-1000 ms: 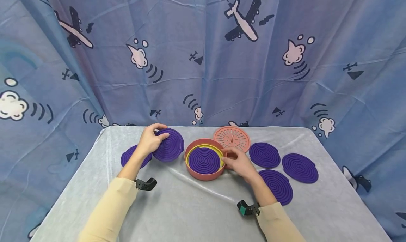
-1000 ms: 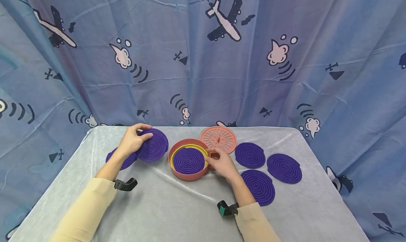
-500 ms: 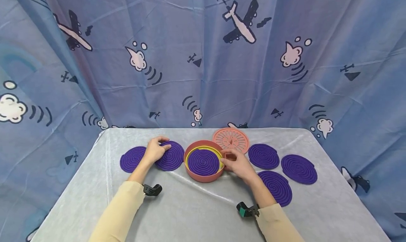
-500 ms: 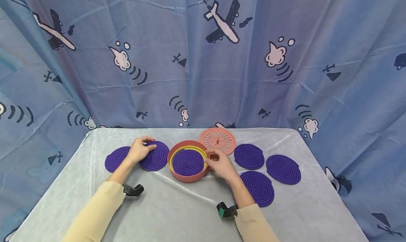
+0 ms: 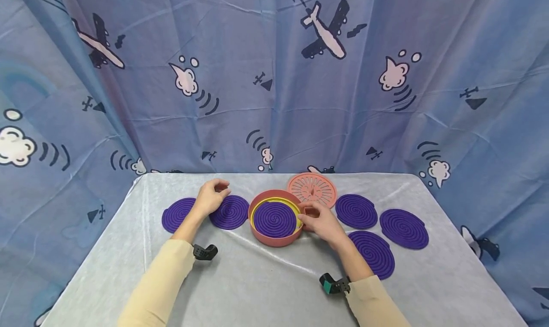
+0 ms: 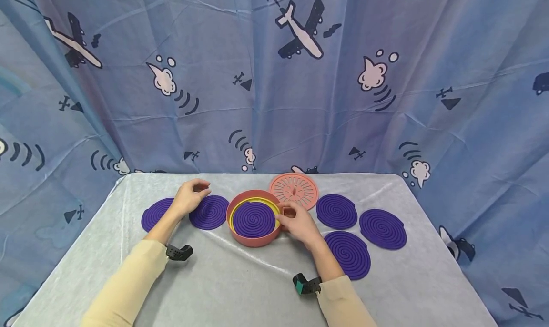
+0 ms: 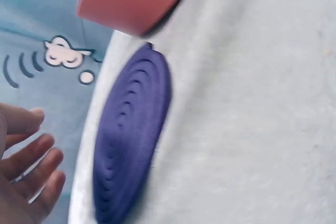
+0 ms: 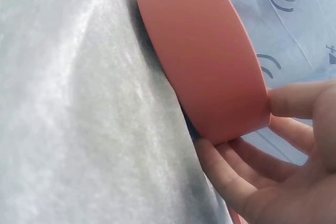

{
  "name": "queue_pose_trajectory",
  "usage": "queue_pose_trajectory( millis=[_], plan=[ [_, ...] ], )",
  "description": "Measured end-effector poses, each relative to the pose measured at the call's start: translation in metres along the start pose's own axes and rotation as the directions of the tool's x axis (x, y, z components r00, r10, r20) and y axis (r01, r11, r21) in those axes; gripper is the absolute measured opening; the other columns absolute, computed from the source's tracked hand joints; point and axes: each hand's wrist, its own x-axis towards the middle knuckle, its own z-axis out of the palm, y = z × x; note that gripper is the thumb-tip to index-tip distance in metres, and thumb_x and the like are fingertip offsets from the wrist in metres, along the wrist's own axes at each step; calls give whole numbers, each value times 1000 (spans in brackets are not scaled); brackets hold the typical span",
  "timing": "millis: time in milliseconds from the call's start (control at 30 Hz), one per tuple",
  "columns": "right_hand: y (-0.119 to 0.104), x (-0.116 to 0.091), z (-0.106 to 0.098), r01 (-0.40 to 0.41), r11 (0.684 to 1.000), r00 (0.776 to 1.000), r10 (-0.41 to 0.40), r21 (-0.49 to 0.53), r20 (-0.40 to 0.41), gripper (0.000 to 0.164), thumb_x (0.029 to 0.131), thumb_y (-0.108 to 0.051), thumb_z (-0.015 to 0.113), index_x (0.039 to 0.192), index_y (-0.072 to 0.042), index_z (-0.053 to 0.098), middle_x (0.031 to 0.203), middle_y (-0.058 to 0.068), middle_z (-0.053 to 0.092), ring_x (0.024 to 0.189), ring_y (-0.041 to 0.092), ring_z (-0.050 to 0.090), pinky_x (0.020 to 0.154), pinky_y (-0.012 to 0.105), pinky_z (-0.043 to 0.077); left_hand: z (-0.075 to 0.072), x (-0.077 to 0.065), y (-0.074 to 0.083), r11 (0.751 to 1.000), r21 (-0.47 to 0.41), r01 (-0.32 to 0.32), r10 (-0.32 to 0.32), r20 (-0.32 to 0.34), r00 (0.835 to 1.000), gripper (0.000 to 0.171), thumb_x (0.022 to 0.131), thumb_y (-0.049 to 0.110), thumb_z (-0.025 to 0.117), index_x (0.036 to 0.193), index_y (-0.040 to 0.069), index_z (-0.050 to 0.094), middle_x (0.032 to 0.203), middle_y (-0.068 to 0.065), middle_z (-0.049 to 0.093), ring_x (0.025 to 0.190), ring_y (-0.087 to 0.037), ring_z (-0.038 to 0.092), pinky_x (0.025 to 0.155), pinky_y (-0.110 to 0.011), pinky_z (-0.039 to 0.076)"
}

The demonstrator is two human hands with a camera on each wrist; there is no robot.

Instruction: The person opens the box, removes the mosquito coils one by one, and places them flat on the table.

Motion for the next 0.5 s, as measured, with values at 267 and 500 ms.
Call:
queue_pose_trajectory(
  millis=[267,500],
  plan=[
    [-2,-2,-1,19,1000,1000,-19,-13,10,37,97,-11,70,133,-5,63,130,22,60,116,32,61,84,36,60,-5,-1,28,996,-2,-86,86,60,995,25,99,13,64,120,-1,69,112,-16,71,107,-33,65,93,-49,52],
    [-5,-3,-1,24,1000,999,-24,7,23,39,98,-13,69,135,-3,61,133,24,58,118,33,60,86,39,60,2,-7,56,991,-27,-128,130,114,985,23,100,15,64,119,2,70,110,-13,72,103,-29,66,90,-46,54]
  ],
)
